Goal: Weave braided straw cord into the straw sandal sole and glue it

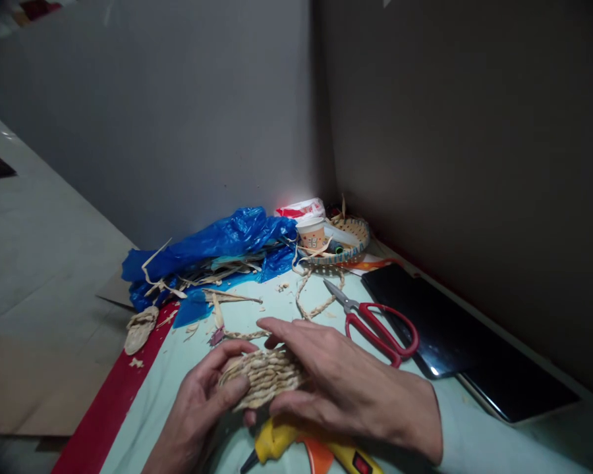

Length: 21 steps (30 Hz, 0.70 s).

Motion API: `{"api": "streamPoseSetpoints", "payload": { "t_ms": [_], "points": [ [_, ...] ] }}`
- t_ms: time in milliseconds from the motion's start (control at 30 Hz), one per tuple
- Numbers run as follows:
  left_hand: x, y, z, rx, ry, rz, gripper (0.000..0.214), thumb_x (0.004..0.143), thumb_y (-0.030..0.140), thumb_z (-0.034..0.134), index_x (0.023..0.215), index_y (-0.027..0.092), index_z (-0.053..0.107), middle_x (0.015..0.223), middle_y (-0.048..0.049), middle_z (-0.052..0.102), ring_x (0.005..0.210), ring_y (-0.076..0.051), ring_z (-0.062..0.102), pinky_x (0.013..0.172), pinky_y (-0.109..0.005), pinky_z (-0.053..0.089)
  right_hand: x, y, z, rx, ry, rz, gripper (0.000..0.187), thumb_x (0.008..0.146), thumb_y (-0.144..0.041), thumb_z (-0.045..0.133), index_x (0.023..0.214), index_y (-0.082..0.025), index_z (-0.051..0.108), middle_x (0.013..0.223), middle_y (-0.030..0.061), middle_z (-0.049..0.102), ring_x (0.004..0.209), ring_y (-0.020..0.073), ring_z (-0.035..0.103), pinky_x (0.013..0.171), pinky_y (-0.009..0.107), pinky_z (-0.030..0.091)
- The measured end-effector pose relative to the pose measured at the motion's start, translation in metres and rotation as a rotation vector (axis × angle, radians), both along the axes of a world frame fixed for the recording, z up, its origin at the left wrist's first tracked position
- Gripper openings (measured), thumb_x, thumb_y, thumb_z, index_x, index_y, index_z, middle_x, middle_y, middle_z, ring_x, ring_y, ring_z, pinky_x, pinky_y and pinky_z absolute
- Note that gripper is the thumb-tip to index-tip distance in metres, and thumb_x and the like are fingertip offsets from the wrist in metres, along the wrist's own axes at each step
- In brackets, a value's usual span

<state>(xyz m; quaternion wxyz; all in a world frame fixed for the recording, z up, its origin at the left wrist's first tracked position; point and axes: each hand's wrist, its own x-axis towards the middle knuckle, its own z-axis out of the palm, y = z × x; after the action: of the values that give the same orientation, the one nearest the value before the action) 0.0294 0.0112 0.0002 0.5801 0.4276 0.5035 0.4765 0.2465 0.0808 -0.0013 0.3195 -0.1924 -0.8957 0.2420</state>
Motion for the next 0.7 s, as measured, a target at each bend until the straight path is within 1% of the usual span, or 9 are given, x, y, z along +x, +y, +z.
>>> {"api": "streamPoseSetpoints", "payload": {
  "t_ms": [100, 167, 267, 333, 400, 467, 567, 633, 700],
  "points": [
    [-0.002, 0.000, 0.001, 0.030, 0.039, 0.042, 0.035, 0.077, 0.042, 0.082, 0.102, 0.019, 0.072, 0.089, -0.0047, 0.075, 0.076, -0.018, 0.068, 0.064, -0.022, 0.054, 0.001, -0.001, 0.006, -0.021, 0.031, 0.003, 0.044, 0.104, -0.045, 0.056, 0.131, -0.011, 0.057, 0.121, 0.0136, 0.067, 0.108, 0.0234, 0.066, 0.089, 0.031, 0.054],
    [-0.002, -0.001, 0.002, 0.042, 0.086, 0.060, 0.035, 0.076, 0.042, 0.082, 0.103, 0.022, 0.074, 0.087, -0.0027, 0.076, 0.074, -0.017, 0.069, 0.064, -0.022, 0.054, 0.000, -0.002, 0.006, -0.041, 0.050, 0.019, 0.036, 0.102, -0.042, 0.061, 0.123, -0.013, 0.061, 0.113, 0.0093, 0.068, 0.101, 0.0205, 0.065, 0.087, 0.029, 0.052],
    [0.001, -0.001, 0.002, 0.085, 0.176, 0.116, 0.032, 0.075, 0.042, 0.082, 0.100, 0.023, 0.078, 0.086, -0.0014, 0.078, 0.071, -0.017, 0.070, 0.067, -0.022, 0.054, -0.003, -0.003, 0.002, -0.072, 0.071, 0.057, 0.035, 0.096, -0.037, 0.072, 0.120, -0.014, 0.061, 0.104, 0.0036, 0.067, 0.094, 0.0167, 0.063, 0.083, 0.026, 0.050],
    [0.003, -0.003, 0.001, 0.078, 0.203, 0.156, 0.030, 0.075, 0.042, 0.082, 0.097, 0.022, 0.080, 0.076, -0.0010, 0.078, 0.064, -0.016, 0.069, 0.065, -0.022, 0.054, -0.005, -0.004, -0.004, -0.090, 0.075, 0.049, 0.033, 0.096, -0.034, 0.072, 0.119, -0.014, 0.061, 0.103, 0.0036, 0.066, 0.093, 0.0164, 0.061, 0.082, 0.026, 0.049],
    [0.006, -0.004, -0.001, 0.033, 0.188, 0.165, 0.030, 0.076, 0.043, 0.080, 0.096, 0.021, 0.079, 0.060, 0.0006, 0.073, 0.049, -0.015, 0.063, 0.055, -0.023, 0.051, -0.007, -0.005, -0.009, -0.099, 0.076, 0.024, 0.028, 0.098, -0.033, 0.070, 0.117, -0.014, 0.061, 0.098, 0.0040, 0.065, 0.090, 0.0168, 0.061, 0.079, 0.027, 0.048],
    [0.007, -0.004, -0.002, 0.002, 0.166, 0.163, 0.031, 0.076, 0.045, 0.080, 0.094, 0.020, 0.079, 0.049, 0.0018, 0.067, 0.041, -0.014, 0.058, 0.048, -0.024, 0.049, -0.007, -0.005, -0.011, -0.094, 0.073, 0.017, 0.026, 0.100, -0.035, 0.066, 0.115, -0.015, 0.062, 0.095, 0.0039, 0.065, 0.087, 0.0173, 0.061, 0.077, 0.027, 0.049],
    [0.009, -0.003, -0.002, 0.024, 0.153, 0.186, 0.033, 0.072, 0.046, 0.083, 0.093, 0.019, 0.080, 0.055, -0.0001, 0.071, 0.047, -0.016, 0.063, 0.051, -0.024, 0.052, -0.004, -0.003, -0.008, -0.059, 0.066, 0.022, 0.038, 0.103, -0.049, 0.058, 0.121, -0.016, 0.062, 0.100, 0.0057, 0.068, 0.092, 0.0193, 0.064, 0.081, 0.029, 0.052],
    [0.009, -0.003, -0.002, 0.058, 0.111, 0.221, 0.035, 0.070, 0.045, 0.085, 0.093, 0.020, 0.080, 0.070, -0.0030, 0.076, 0.057, -0.017, 0.068, 0.056, -0.024, 0.055, 0.000, -0.001, -0.003, -0.024, 0.074, -0.045, 0.055, 0.099, -0.060, 0.058, 0.134, -0.018, 0.058, 0.119, 0.0105, 0.068, 0.108, 0.0249, 0.064, 0.091, 0.034, 0.053],
    [0.009, -0.002, -0.001, 0.068, 0.027, 0.235, 0.036, 0.068, 0.043, 0.087, 0.095, 0.020, 0.078, 0.083, -0.0052, 0.078, 0.061, -0.018, 0.069, 0.057, -0.025, 0.056, 0.004, 0.001, 0.002, 0.005, 0.106, -0.144, 0.063, 0.097, -0.062, 0.060, 0.144, -0.021, 0.050, 0.132, 0.0122, 0.063, 0.122, 0.0288, 0.058, 0.097, 0.038, 0.051]
  ]
}}
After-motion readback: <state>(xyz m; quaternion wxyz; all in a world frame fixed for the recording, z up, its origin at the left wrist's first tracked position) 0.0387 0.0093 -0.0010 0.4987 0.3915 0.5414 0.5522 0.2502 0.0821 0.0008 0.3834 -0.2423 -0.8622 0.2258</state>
